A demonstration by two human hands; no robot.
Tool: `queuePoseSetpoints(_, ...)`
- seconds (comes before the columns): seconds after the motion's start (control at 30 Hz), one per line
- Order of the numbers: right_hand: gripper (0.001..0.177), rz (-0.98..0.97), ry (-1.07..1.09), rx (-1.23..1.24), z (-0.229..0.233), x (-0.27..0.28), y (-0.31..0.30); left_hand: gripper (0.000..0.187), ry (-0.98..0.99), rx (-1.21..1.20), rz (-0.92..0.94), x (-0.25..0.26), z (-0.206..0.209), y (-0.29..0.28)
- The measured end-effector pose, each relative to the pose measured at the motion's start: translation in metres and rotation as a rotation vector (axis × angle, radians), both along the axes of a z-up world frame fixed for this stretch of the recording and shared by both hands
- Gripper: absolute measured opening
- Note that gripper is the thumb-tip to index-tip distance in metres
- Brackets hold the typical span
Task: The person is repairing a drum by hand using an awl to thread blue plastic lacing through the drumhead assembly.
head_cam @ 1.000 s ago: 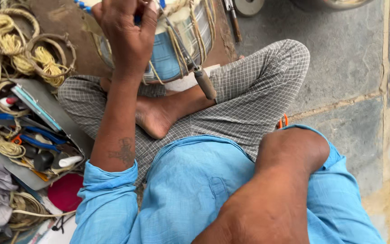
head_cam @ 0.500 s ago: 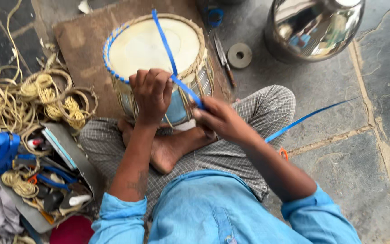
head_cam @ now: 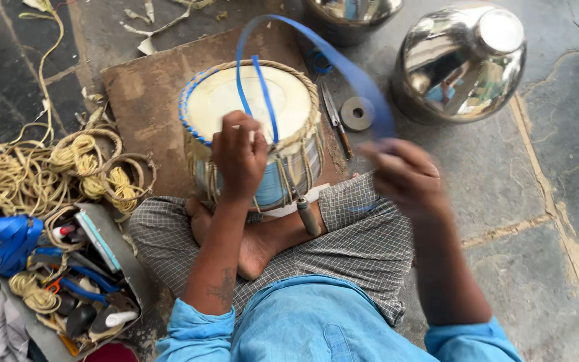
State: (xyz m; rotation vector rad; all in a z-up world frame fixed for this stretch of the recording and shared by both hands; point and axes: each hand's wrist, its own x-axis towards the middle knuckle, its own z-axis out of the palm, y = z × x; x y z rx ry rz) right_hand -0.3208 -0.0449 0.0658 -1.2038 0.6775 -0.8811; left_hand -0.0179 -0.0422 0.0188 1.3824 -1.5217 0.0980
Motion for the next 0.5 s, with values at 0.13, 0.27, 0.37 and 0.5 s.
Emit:
queuePoseSetpoints(0.13, 0.039, 0.097, 0.039, -0.024, -0.008, 0.099, -0.028, 0.012, -0.084, 0.106, -0.094, 0.001, 0.016, 0.01)
queuePoseSetpoints(0.27, 0.051, 0.197, 0.205, -0.105, 0.005, 0.137, -0.034, 0.021, 0.084, 0.185, -0.195, -0.001, 0.028, 0.021)
queuePoseSetpoints(0.37, 0.062, 0.174, 0.35, -0.266, 0.009, 0.131, -0.022, 0.021, 0.149, 0.188, -0.119, -0.006, 0.024, 0.025)
queuePoseSetpoints(0.5, 0.051, 0.043, 0.666, -0.302, -0.002, 0.079, 0.022, 0.024, 0.074, 0.152, 0.049, -0.011, 0.007, 0.023)
